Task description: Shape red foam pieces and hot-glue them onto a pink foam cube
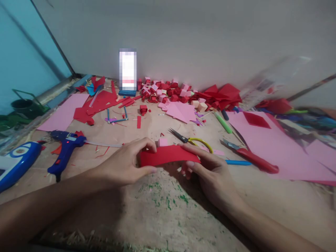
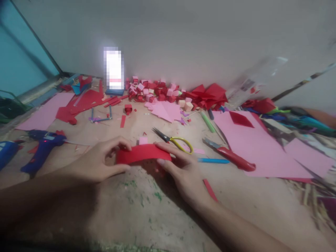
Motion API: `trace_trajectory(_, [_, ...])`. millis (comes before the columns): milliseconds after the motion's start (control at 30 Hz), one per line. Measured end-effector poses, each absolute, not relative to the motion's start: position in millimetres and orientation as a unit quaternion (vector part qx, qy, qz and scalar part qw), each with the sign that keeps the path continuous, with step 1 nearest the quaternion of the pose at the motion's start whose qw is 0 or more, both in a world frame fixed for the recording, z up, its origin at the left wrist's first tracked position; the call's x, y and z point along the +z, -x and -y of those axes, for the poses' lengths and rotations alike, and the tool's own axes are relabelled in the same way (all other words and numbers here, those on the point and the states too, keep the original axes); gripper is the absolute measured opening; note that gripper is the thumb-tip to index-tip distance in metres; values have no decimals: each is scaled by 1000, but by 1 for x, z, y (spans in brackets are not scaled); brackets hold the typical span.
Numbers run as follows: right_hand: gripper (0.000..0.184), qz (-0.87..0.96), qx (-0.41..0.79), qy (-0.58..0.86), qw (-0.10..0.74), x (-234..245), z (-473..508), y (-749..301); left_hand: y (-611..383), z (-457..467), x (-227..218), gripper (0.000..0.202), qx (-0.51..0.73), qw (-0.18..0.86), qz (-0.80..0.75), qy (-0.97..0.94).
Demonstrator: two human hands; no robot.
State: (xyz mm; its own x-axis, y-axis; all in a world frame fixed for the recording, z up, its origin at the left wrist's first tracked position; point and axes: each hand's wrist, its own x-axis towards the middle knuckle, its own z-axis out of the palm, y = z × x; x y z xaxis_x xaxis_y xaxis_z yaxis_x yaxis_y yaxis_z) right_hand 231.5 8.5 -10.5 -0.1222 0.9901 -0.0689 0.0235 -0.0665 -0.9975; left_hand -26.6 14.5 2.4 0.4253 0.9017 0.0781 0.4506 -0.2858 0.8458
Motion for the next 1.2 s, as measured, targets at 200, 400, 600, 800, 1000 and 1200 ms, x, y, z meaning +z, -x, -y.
trace_trajectory(200, [40, 507, 542, 495, 452, -14, -9, -232, 29, -16, 5, 20, 294, 389, -452, -747])
trace_trajectory(400, [46, 446, 566, 489, 491, -15, -8, -230, 29, -17, 4, 14, 318, 390, -444, -741])
trace_trajectory(600, [28, 491, 546, 502, 457, -15, -8, -231, 28, -19, 0, 34, 301, 391, -448, -745])
trace_trajectory(800, [26, 450, 544, 541, 457, -7, -6, -225, 29, -19, -4, 22, 292, 337, -420, -790])
trace_trajectory(1000, [33, 410, 573, 547, 452, -5, 0, -224, 27, -19, -13, 24, 259, 262, -399, -840])
trace_trajectory(1200, [41, 429, 573, 542, 441, 3, 2, -219, 25, -16, -15, 23, 251, 222, -416, -845])
